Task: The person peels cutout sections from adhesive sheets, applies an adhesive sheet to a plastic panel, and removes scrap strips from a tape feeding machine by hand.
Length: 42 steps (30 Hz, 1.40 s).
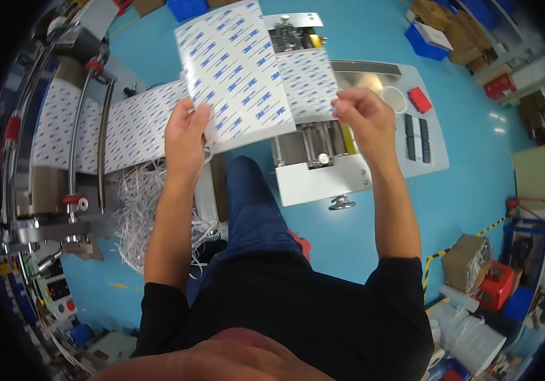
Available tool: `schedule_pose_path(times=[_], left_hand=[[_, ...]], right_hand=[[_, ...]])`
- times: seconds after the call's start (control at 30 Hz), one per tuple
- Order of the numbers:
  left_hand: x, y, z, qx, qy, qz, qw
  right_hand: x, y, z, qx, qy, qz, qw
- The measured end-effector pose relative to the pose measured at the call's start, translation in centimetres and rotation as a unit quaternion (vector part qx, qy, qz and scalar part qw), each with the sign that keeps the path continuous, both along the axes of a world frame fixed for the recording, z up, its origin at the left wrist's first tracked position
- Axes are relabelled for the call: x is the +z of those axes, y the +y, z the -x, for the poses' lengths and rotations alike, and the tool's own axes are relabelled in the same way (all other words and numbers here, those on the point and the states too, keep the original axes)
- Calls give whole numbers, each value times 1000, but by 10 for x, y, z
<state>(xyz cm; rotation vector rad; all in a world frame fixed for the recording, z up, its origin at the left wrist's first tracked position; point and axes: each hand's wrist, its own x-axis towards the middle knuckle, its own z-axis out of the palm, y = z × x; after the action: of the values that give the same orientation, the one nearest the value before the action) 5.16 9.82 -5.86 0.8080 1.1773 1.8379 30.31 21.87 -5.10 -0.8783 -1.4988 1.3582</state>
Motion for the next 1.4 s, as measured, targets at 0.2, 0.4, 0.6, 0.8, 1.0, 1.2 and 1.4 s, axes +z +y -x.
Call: schedule_pose_path(times=[0.2,0.4,0.6,0.8,1.0,1.2,1.4], left_hand=[[7,-94,0,121,30,-41,991],[-7,-184,17,191,10,-33,981],[-42,-237,21,220,-172,-35,960],[-57,-252,16,96,-424,-159,886],[-75,-248,14,83,-374,-93,919],[-76,-242,23,116,-344,-31,931],[-91,-245,19,82,-407,-103,904]], right_hand=[[-8,-102,47,163,122,21,979],[-34,-128,112,226,115,126,959],[-23,-192,186,378,3,14,926],[-41,-216,202,410,-104,-86,902],[-45,-224,201,368,-163,-157,902],[-65,-213,199,388,-81,-86,914],[-58,-212,199,398,-95,-77,909]])
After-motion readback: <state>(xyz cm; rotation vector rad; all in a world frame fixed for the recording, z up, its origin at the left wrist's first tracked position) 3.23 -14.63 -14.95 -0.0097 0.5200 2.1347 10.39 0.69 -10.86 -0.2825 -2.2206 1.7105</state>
